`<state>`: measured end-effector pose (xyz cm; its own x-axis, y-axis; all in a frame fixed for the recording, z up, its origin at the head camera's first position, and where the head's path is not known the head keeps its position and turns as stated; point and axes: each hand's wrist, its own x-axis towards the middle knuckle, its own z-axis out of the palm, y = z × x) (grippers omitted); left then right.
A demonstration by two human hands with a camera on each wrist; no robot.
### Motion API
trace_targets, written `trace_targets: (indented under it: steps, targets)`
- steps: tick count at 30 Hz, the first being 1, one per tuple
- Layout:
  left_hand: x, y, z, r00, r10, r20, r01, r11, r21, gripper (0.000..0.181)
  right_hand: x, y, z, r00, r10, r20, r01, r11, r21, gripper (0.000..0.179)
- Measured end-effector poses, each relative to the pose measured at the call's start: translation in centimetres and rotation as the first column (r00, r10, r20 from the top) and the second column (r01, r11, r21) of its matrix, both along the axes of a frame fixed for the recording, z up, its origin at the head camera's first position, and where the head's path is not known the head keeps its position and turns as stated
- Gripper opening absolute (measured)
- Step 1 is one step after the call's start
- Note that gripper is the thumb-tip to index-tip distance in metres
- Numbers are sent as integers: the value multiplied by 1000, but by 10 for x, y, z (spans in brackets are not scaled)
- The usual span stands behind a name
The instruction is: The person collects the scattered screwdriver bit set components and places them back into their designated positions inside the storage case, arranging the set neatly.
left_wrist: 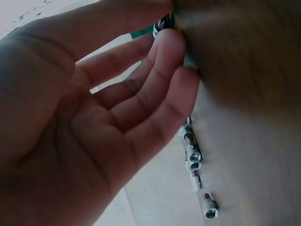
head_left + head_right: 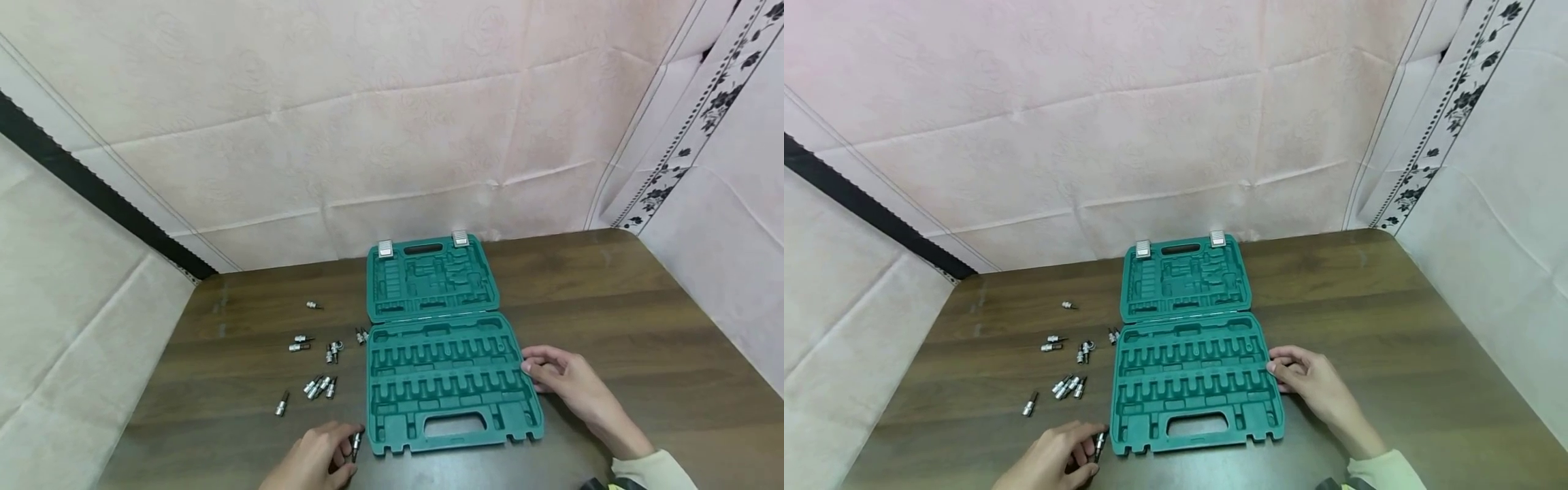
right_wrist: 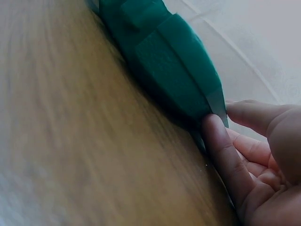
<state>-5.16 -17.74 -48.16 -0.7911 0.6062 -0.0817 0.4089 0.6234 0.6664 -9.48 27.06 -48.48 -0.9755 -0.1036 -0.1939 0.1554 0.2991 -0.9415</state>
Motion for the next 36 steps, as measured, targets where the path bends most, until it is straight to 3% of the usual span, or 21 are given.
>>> trace_targets:
  steps: [4, 7, 10, 11, 13, 17, 21, 25, 29, 31, 33, 36]
  targets:
    - [1, 2, 8, 999, 9, 48, -10, 1000, 6, 39, 0, 1, 0, 1000, 5, 8, -5, 1000, 5, 48]
    - [-3, -3, -9, 998, 27, 61, -27, 1000, 8, 42, 0, 2, 0, 1000, 9, 1, -9, 1000, 12, 47]
    - [-8, -11, -36, 998, 48, 32, -48, 999, -4, 45, 1, 3, 0, 1000, 11, -19, -11, 1000, 15, 46]
    - [-9, -11, -39, 998, 62, 31, -62, 998, -14, 44, 1, 4, 0, 1000, 10, -24, -10, 1000, 13, 46]
    - [-7, -8, -36, 997, 71, 19, -71, 997, -21, 40, 0, 4, 0, 999, 9, -31, -9, 1000, 11, 45]
    - [0, 2, -14, 995, 91, 34, -90, 995, -29, 32, -1, 3, 0, 1000, 13, -22, -13, 1000, 11, 45]
    - [3, 6, -1, 994, 100, 34, -97, 992, -82, 34, 0, 2, -1, 1000, 13, 0, -13, 1000, 18, 47]
    - [1, 4, -7, 997, 77, -18, -79, 990, -114, 35, 0, 1, -1, 1000, 8, 7, -8, 1000, 16, 48]
    - [-5, -3, -24, 995, 70, -69, -79, 988, -135, 31, 0, 1, -1, 1000, 8, 4, -8, 1000, 16, 48]
    - [-6, -5, -27, 992, 78, -101, -91, 987, -135, 27, 1, 1, 0, 1000, 12, 4, -12, 1000, 18, 48]
    - [-5, -3, -18, 988, 88, -125, -104, 987, -127, 23, 1, 1, 0, 1000, 14, 6, -14, 1000, 20, 48]
    - [0, 4, 11, 986, 95, -140, -112, 987, -116, 20, 1, 1, 0, 1000, 17, 14, -17, 1000, 24, 48]
